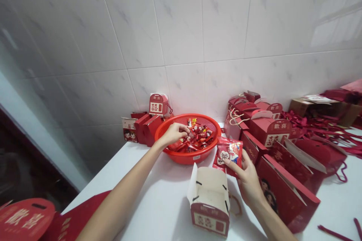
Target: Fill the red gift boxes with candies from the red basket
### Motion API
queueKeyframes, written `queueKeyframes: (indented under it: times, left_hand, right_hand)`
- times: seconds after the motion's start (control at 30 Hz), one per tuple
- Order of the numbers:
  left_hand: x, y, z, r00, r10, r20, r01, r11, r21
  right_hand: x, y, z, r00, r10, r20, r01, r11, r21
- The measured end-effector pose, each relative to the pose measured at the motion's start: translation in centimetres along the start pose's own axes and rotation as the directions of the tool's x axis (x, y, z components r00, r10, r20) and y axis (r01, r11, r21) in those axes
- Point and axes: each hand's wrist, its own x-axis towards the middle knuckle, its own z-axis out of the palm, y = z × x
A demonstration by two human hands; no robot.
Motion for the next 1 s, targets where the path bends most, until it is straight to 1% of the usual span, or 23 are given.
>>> queueKeyframes:
  times: [0.1,0.17,0.23,0.4,0.47,0.6,0.7,0.83,1.0]
  left_hand:
    - [-0.2,0.4,-0.1,0.992,0.016,-0.129,-0.028,0.996,-0.090]
    - [-0.3,0.8,-0.2,0.988,0.006,-0.156,-0.028,0.990,-0.142]
    - [-0.4,1.1,-0.2,0.990,0.009,-0.144,-0.032,0.987,-0.158]
    - [-0.5,1.5,0.0,0.994,0.034,-0.108,-0.047,0.992,-0.116]
    - [-0.5,1.5,0.1,0.995,0.006,-0.099,-0.017,0.993,-0.113]
    - [-0.4,1.4,0.2,0.991,-0.088,-0.102,0.074,0.988,-0.133]
    - [-0.4,1.6,0.2,0.990,-0.107,-0.096,0.093,0.986,-0.139]
    - [-0.4,1.9,0.2,0.990,-0.094,-0.104,0.081,0.988,-0.128]
    - [-0.5,1.9,0.4,0.990,-0.043,-0.134,0.022,0.988,-0.154]
  right_hand:
    - [0.0,0.0,-0.2,1.000,-0.014,-0.004,0.014,1.000,-0.024]
    - [0.0,0.0,-0.2,1.000,-0.022,-0.009,0.021,0.999,-0.033]
    - [0.1,-0.1,-0.2,0.999,-0.035,-0.016,0.035,0.999,-0.036]
    - [0.3,-0.3,-0.1,0.996,-0.080,-0.036,0.078,0.995,-0.054]
    - [0.4,-0.3,-0.2,0.995,-0.089,-0.038,0.086,0.994,-0.070]
    - [0.4,-0.3,-0.3,0.994,-0.098,-0.048,0.093,0.990,-0.103]
    - [0.5,-0.4,-0.2,0.993,-0.104,-0.054,0.097,0.989,-0.113]
    - [0.7,-0.5,0.0,0.992,-0.125,-0.034,0.121,0.988,-0.092]
    - [1.0,-1.1,0.3,0.989,-0.149,-0.025,0.147,0.987,-0.066]
